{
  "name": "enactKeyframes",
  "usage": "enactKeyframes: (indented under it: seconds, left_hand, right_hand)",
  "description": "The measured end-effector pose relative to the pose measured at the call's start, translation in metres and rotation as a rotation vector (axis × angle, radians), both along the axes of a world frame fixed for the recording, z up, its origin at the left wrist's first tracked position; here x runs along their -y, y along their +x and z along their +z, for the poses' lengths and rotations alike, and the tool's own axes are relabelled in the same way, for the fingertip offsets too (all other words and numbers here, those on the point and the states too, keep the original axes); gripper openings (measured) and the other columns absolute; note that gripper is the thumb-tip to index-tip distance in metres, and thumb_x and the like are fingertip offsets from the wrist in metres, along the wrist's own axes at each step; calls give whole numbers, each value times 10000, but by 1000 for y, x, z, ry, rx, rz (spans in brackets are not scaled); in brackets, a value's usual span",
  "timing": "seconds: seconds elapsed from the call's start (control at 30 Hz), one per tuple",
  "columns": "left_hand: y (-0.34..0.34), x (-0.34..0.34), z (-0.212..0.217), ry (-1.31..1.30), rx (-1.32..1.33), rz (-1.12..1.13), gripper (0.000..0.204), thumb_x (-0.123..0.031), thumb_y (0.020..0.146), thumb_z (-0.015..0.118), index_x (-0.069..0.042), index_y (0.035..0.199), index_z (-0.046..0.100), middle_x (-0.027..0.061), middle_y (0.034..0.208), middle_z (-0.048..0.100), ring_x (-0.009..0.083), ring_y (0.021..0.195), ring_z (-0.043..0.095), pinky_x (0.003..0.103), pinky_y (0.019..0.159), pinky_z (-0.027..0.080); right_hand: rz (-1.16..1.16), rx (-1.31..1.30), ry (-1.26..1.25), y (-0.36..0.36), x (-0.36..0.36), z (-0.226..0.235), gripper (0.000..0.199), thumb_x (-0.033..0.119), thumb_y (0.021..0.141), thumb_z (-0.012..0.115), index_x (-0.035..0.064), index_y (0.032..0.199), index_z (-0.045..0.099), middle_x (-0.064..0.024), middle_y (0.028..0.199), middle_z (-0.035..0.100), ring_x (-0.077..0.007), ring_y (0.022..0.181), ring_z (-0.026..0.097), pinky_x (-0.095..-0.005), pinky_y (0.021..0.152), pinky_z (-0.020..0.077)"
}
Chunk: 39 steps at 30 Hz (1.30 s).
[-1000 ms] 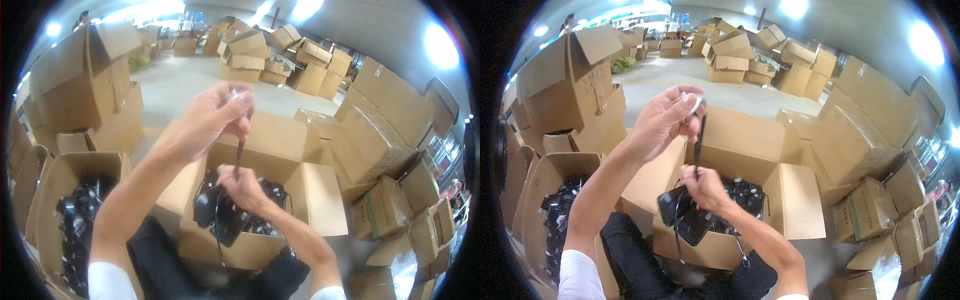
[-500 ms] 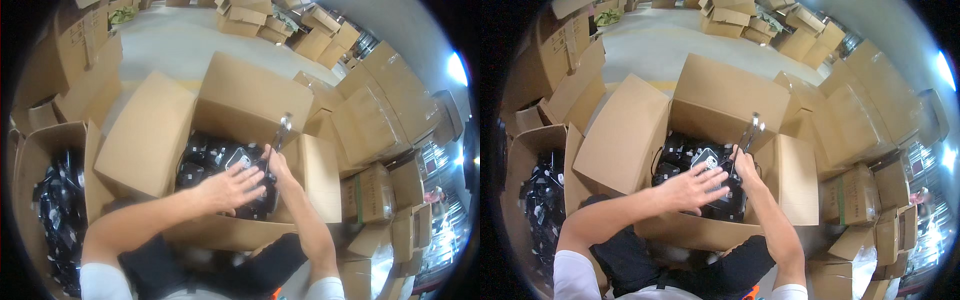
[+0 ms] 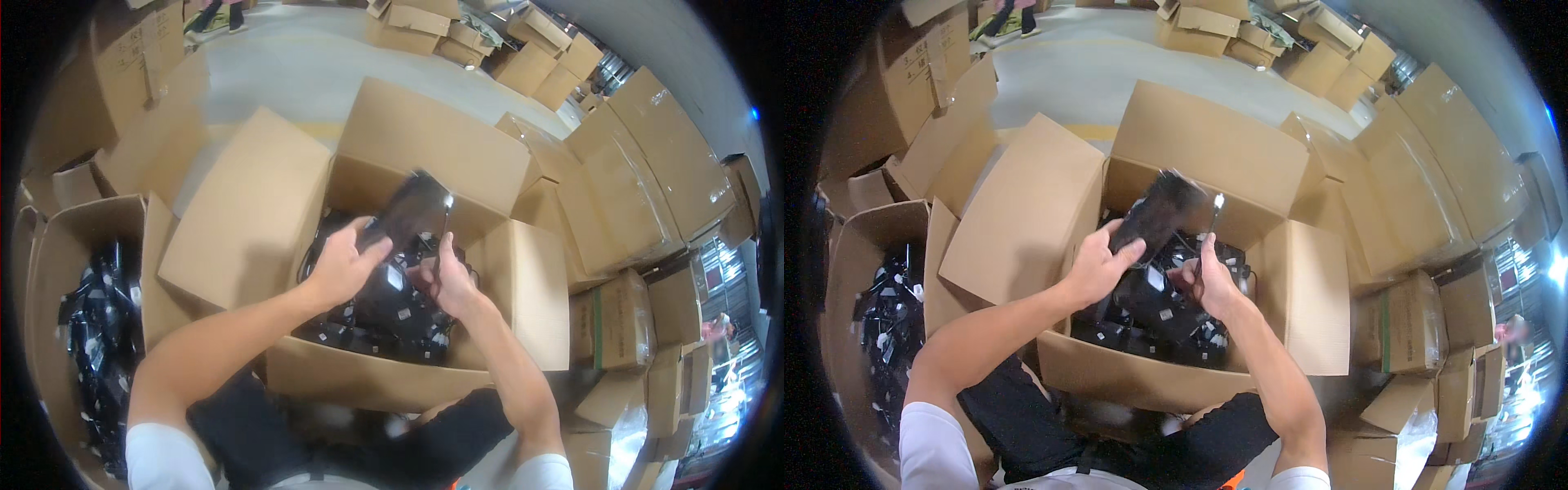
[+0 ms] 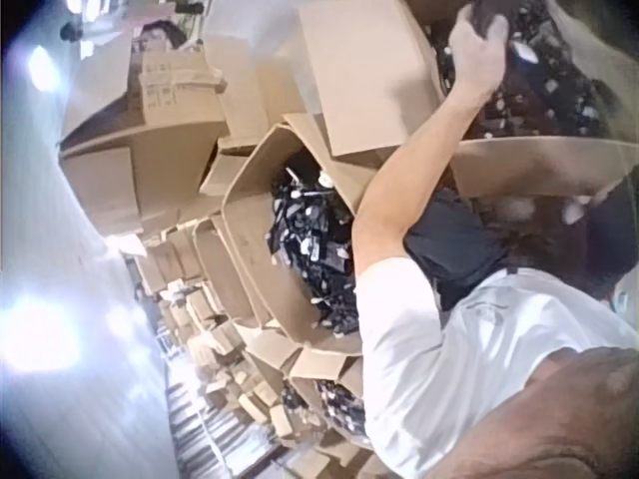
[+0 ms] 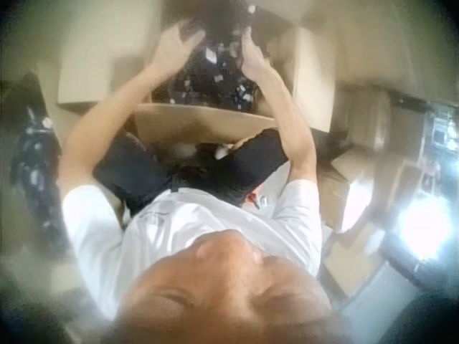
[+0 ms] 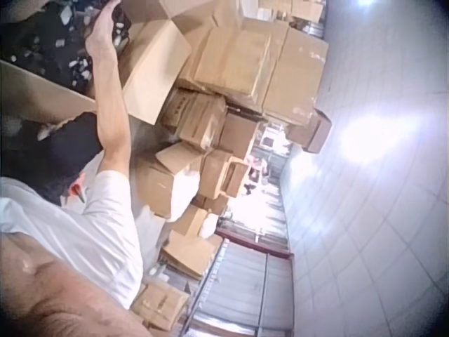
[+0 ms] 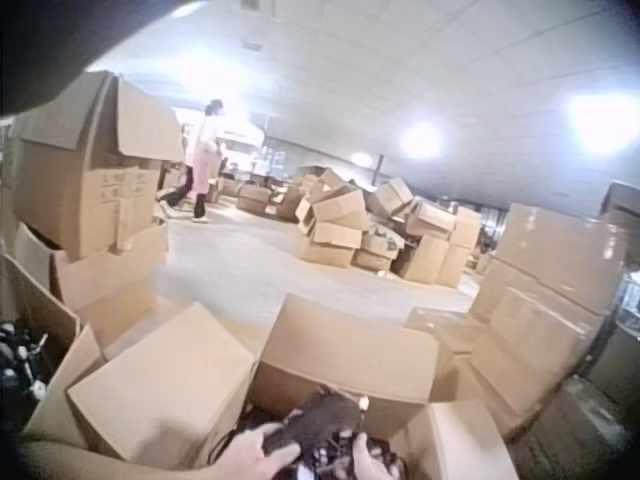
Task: The person packs electronic devices into a cardboard box by taking them from another cardboard box, turning them in hand, and arranging them tightly into the box.
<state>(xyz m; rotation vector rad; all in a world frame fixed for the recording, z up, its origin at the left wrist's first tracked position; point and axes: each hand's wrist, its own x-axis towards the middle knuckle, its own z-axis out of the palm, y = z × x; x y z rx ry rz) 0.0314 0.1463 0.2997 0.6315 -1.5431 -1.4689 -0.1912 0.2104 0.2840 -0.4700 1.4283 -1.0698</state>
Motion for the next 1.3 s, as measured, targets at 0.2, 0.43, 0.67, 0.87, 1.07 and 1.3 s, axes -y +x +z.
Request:
enactKeyframes:
  seconds: [0.2, 0.43, 0.67, 0.87, 1.07, 1.3]
  left_hand:
    - [2, 39, -38, 490, -20, 163, 316, -197, 1013, 603, 10, 1248, 564, 98, 1093, 667, 157, 960, 646, 339, 865, 535]
    - [-35, -20, -37, 195, 76, 32, 456, -341, 1072, 472, 31, 1330, 524, 161, 1220, 644, 223, 1151, 580, 356, 1010, 436]
    - [-36, -17, -25, 400, -55, -38, 495, -428, 1098, 388, 4, 1274, 551, 54, 1130, 603, 130, 1054, 521, 298, 980, 421]
    - [-34, -29, -35, 267, 1, -106, 505, -438, 1099, 360, -25, 1354, 502, 81, 1225, 597, 162, 1124, 537, 323, 1000, 451]
    - [-29, -37, -28, 222, 41, -98, 549, -461, 1099, 333, 0, 1362, 475, 73, 1285, 574, 163, 1153, 531, 311, 1015, 441]
    - [-14, -45, 1, 309, -108, -193, 601, -298, 858, 805, 47, 1260, 521, 121, 1170, 611, 193, 1078, 582, 324, 961, 479]
  right_hand:
    - [-123, -109, 100, 10, 9, 13, 757, 752, 963, 357, 134, 530, 422, -69, 731, 626, -184, 643, 533, -316, 599, 440]
    - [-731, 390, -240, -27, 27, 13, 537, 612, 1025, 410, 122, 828, 508, -114, 905, 613, -300, 885, 602, -560, 919, 493]
    - [-339, 234, -470, 33, 14, 32, 352, 387, 1019, 597, 44, 1099, 609, -86, 1045, 676, -230, 944, 648, -427, 924, 521]
    - [-405, 57, -512, 30, 10, 30, 151, 146, 991, 648, 51, 1102, 610, -58, 1045, 678, -189, 953, 645, -370, 887, 538]
    - [-425, -12, -579, 45, 8, 36, 151, 159, 988, 661, 55, 1081, 603, -37, 1019, 662, -161, 911, 628, -338, 862, 530]
    - [-384, -120, -550, 65, 2, 39, 332, 187, 984, 678, 0, 1238, 573, -55, 1076, 653, -152, 954, 622, -328, 885, 524]
